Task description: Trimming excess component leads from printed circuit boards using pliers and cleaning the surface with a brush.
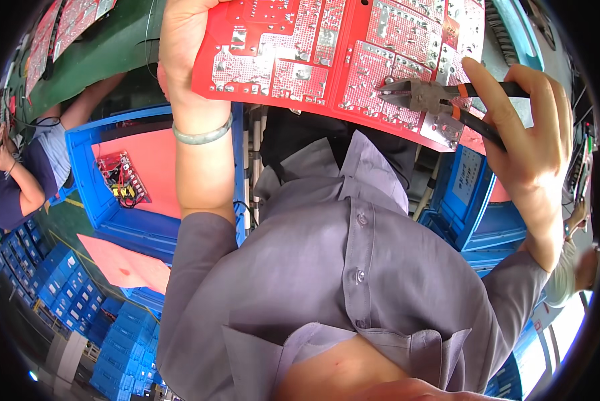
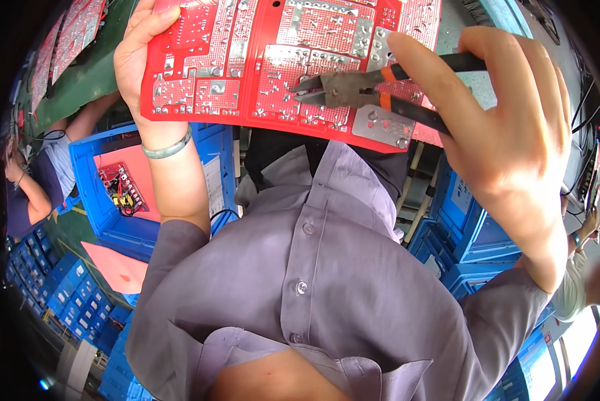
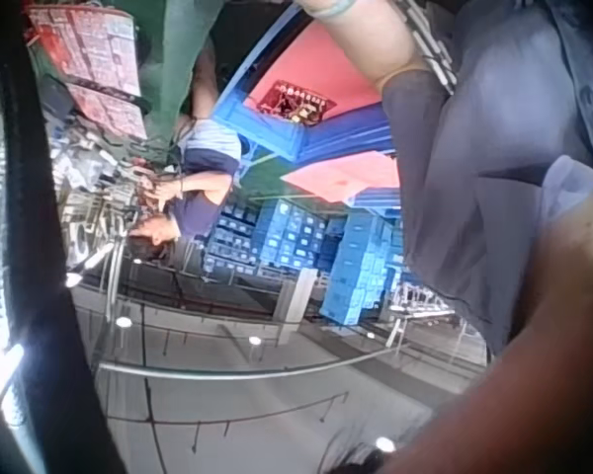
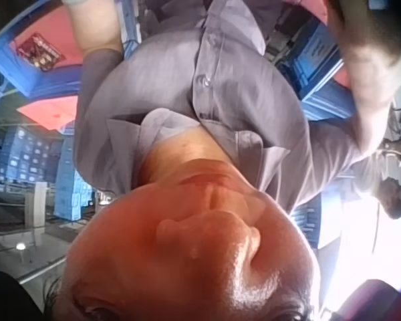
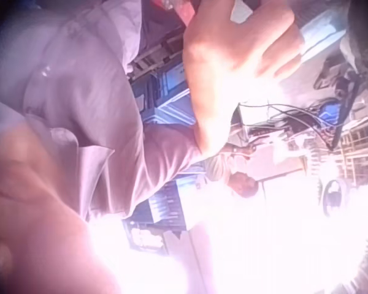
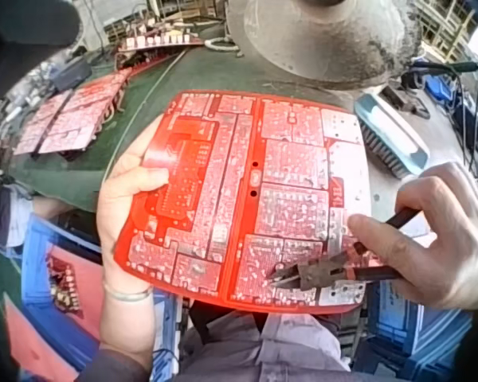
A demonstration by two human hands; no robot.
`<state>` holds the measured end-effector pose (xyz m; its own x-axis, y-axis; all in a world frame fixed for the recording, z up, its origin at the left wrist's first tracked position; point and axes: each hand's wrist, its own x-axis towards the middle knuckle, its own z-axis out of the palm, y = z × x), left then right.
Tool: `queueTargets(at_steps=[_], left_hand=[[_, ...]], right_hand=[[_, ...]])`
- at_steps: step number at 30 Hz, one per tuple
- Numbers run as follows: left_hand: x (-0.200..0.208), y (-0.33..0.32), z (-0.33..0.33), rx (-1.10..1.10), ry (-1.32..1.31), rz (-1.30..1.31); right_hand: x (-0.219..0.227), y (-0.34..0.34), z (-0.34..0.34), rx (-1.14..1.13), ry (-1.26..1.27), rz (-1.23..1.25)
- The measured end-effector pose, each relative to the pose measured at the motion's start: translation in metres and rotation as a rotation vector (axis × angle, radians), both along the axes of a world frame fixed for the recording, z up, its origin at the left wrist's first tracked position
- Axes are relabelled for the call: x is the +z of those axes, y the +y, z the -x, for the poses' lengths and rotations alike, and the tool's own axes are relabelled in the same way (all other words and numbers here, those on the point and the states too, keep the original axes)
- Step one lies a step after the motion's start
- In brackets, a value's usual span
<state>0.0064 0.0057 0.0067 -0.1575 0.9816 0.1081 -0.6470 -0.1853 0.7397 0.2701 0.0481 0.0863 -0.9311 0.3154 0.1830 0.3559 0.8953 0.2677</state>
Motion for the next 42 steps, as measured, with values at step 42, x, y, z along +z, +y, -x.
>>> queueTargets(at_steps=[42], left_hand=[[0.001, 0.004, 0.003, -0.088, -0.01, 0.009]], right_hand=[[-0.003, -0.011, -0.007, -0.111, 0.028, -0.007]])
